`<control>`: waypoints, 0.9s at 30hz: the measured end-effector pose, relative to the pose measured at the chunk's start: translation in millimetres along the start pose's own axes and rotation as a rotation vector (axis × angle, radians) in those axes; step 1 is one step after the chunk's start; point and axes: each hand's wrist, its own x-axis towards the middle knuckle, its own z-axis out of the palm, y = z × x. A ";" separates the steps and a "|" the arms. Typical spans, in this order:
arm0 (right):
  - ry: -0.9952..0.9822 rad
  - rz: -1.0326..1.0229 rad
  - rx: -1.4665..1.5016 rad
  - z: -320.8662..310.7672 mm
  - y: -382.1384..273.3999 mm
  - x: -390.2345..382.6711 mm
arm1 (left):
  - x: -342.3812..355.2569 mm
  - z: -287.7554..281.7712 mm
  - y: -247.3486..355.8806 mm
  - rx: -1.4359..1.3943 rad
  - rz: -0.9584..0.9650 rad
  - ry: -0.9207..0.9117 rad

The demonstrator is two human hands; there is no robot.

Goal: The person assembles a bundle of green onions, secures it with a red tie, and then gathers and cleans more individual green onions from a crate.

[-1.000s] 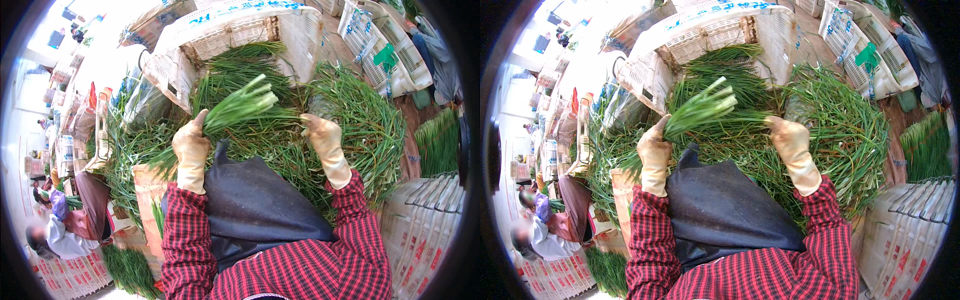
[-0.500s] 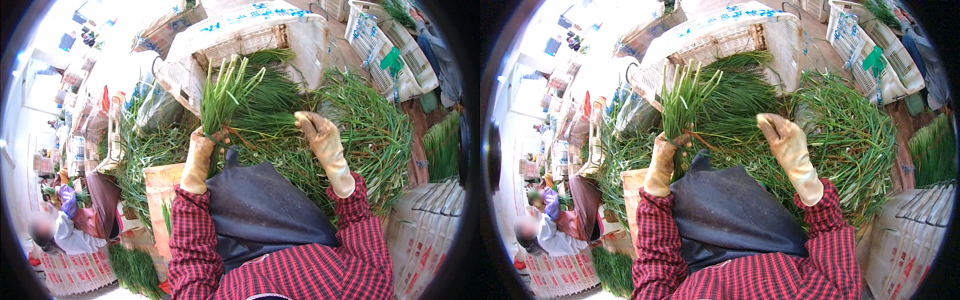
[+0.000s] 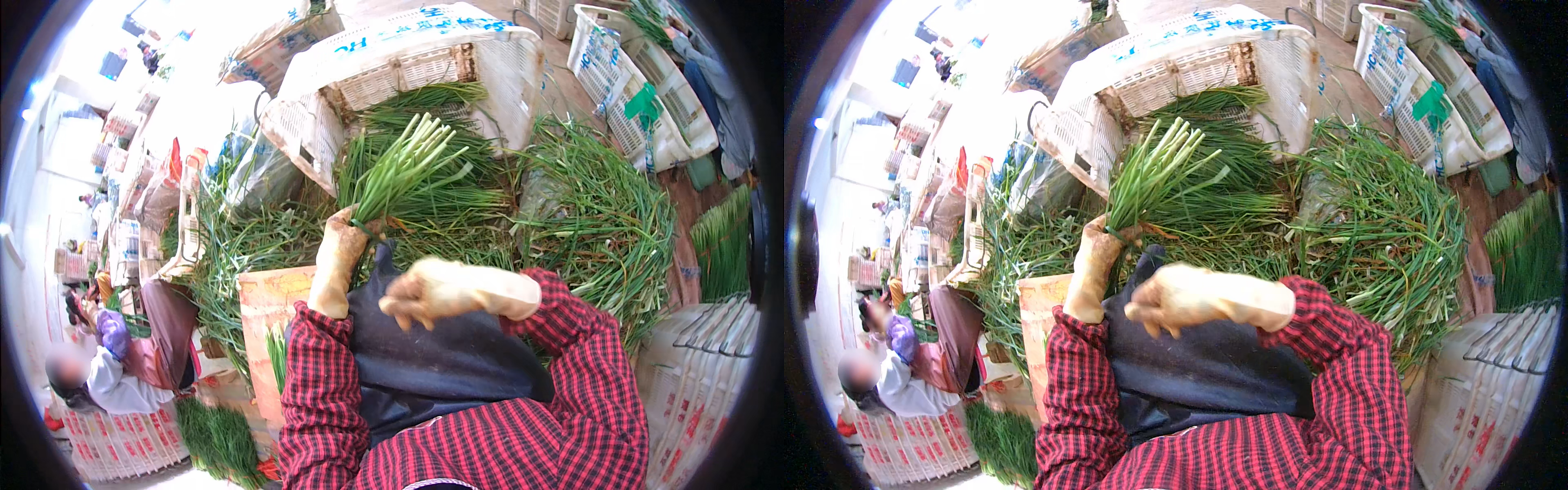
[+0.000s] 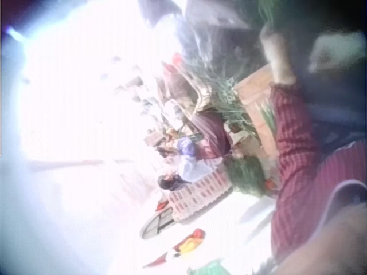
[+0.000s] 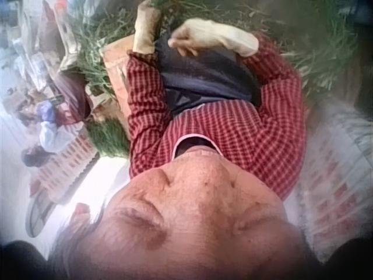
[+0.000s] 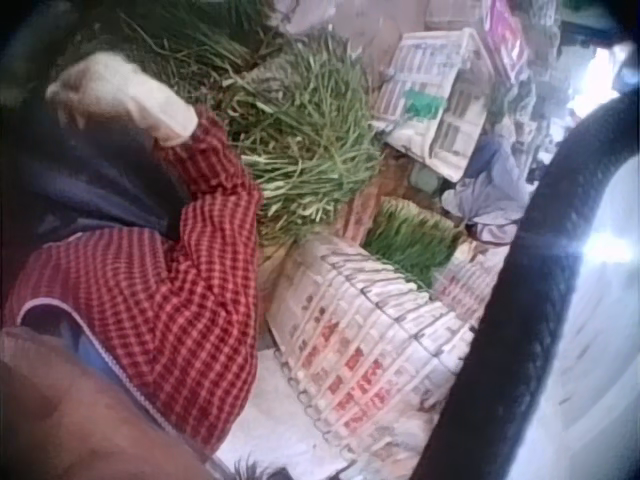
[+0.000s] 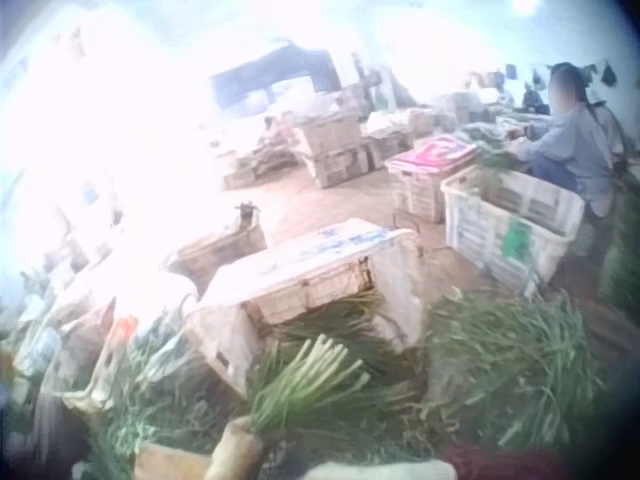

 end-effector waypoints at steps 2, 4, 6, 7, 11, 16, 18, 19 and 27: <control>-0.108 0.060 0.209 -1.8 6.9 -24.7 | -1.8 -1.2 4.9 -0.049 -0.029 0.014; 0.105 0.031 0.536 -9.9 39.1 -44.1 | -7.3 -1.9 8.1 -0.107 -0.026 0.015; 0.852 0.021 -0.354 -22.5 102.5 -30.8 | -7.3 7.1 13.7 -0.084 0.008 -0.014; 1.129 0.214 -0.660 -35.9 121.8 -23.4 | -5.4 11.1 14.4 -0.067 0.031 -0.018; 0.949 -0.217 0.432 -51.3 101.4 3.2 | 2.2 5.7 5.6 0.152 0.080 0.098; 0.935 -0.426 0.889 -33.2 65.7 98.0 | -2.5 22.1 -9.4 0.849 0.454 0.332; 1.043 -0.404 1.063 -39.5 52.6 109.1 | -7.1 23.1 -6.5 1.033 0.474 0.270; 1.078 -0.438 1.108 -48.5 65.7 111.2 | -3.2 33.9 3.3 0.982 0.367 0.106; 0.558 -0.344 0.642 -97.4 85.4 43.3 | -17.0 -7.2 25.3 0.282 0.119 -0.021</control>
